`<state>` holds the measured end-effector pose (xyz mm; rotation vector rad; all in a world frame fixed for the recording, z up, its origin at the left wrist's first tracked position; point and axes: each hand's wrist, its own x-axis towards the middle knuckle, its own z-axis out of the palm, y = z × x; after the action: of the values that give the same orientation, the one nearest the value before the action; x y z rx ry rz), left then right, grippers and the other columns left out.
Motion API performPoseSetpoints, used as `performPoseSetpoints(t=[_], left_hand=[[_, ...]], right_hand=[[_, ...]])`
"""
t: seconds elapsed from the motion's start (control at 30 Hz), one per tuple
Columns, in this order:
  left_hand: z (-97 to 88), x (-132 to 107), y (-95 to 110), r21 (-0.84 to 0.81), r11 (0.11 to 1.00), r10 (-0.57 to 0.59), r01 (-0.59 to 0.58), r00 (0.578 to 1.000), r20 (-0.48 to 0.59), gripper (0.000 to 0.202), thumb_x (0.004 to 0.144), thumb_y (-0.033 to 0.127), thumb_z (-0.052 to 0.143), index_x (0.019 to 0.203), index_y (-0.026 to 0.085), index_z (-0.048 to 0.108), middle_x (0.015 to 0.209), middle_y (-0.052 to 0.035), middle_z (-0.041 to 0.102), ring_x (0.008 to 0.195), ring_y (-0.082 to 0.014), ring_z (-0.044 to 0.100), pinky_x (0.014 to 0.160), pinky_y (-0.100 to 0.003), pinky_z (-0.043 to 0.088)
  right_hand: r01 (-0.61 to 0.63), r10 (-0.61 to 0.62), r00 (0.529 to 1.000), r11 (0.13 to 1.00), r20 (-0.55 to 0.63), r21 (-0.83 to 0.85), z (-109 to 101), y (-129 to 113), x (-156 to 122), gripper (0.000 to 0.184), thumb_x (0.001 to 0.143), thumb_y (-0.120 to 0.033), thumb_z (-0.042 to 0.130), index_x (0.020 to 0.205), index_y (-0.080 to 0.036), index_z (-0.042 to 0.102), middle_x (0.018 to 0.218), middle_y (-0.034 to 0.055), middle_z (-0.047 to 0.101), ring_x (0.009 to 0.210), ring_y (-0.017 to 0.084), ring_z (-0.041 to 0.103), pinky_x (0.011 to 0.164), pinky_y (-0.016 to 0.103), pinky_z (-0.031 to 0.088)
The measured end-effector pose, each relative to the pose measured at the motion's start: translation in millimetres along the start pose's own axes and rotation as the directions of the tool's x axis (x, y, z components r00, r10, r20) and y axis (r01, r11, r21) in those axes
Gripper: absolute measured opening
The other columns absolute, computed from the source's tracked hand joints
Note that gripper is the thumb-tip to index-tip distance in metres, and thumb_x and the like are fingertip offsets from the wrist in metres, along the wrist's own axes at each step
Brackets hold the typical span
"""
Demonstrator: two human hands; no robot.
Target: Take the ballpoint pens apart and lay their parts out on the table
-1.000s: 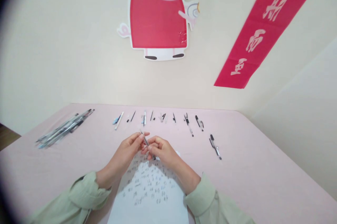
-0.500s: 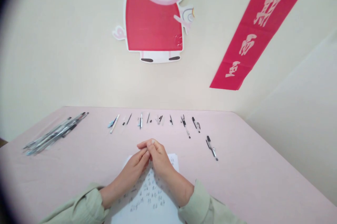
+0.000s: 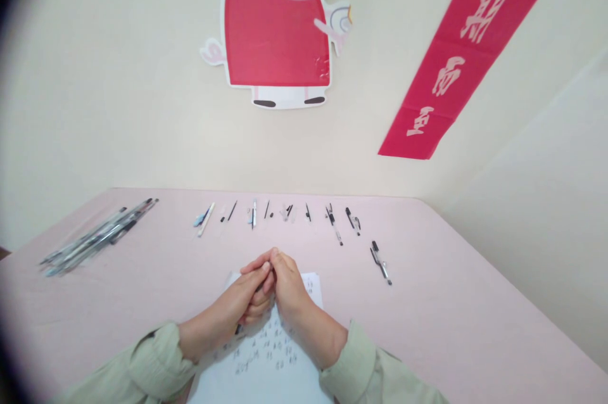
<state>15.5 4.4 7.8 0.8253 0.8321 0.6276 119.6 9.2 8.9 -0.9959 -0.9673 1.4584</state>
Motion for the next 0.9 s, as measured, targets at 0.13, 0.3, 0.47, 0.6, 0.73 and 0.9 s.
performPoseSetpoints(t=[0.13,0.3,0.47,0.6,0.73,0.9], left_hand=[[2.3,-4,3,-0.191,0.980,-0.026,0.051,0.991,0.130,0.046,0.074,0.060,0.060,0.064,0.022,0.035,0.039,0.0144,0.020,0.035,-0.0031,0.004,0.030,-0.015,0.007],[10.0,-3,-2,-0.298,0.951,-0.065,0.087,0.994,0.083,0.049,0.072,0.064,0.059,0.065,0.023,0.034,0.038,0.0148,0.020,0.034,-0.0031,0.003,0.030,-0.015,0.006],[15.4,-1,-8,-0.287,0.955,-0.096,0.081,0.995,-0.038,0.056,0.064,0.071,0.061,0.064,0.023,0.032,0.036,0.0157,0.019,0.032,-0.0019,0.006,0.030,-0.014,0.007],[16.0,-1,-14,-0.292,0.954,-0.094,0.066,0.992,-0.085,0.059,0.058,0.072,0.064,0.064,0.024,0.031,0.034,0.0161,0.019,0.031,-0.0019,0.007,0.030,-0.014,0.008],[17.5,0,-17,-0.276,0.960,-0.080,0.051,0.993,-0.092,0.059,0.058,0.073,0.064,0.064,0.024,0.032,0.034,0.0157,0.020,0.031,-0.0020,0.008,0.030,-0.015,0.007],[16.6,1,-12,-0.322,0.944,-0.088,0.073,0.996,-0.030,0.048,0.071,0.066,0.058,0.066,0.022,0.038,0.036,0.0142,0.020,0.031,-0.0032,0.010,0.030,-0.015,0.009]], right_hand=[[-0.085,0.091,0.995,0.985,-0.029,0.153,10,-8,-6,0.048,0.077,-0.062,0.055,0.061,-0.017,0.059,0.064,0.0071,0.069,0.062,0.017,0.062,0.063,0.028,0.047],[-0.138,0.156,0.972,0.985,-0.177,0.108,17,-8,-9,0.050,0.076,-0.065,0.052,0.058,-0.019,0.053,0.060,0.0062,0.067,0.064,0.021,0.065,0.063,0.032,0.050],[-0.153,0.139,0.962,0.987,-0.234,-0.044,17,-1,-5,0.053,0.077,-0.069,0.044,0.055,-0.020,0.050,0.058,0.0077,0.067,0.053,0.019,0.061,0.055,0.032,0.049],[-0.171,0.145,0.959,0.981,-0.244,-0.092,15,1,-2,0.055,0.078,-0.071,0.042,0.055,-0.021,0.049,0.057,0.0073,0.067,0.051,0.018,0.060,0.051,0.031,0.047],[-0.186,0.158,0.958,0.978,-0.239,-0.099,16,1,-2,0.057,0.081,-0.070,0.036,0.053,-0.021,0.047,0.051,0.0056,0.062,0.047,0.017,0.057,0.049,0.030,0.045],[-0.052,0.027,0.984,0.989,-0.174,-0.141,6,-2,9,0.053,0.086,-0.065,0.033,0.062,-0.020,0.051,0.053,0.0034,0.061,0.045,0.014,0.051,0.050,0.027,0.042]])
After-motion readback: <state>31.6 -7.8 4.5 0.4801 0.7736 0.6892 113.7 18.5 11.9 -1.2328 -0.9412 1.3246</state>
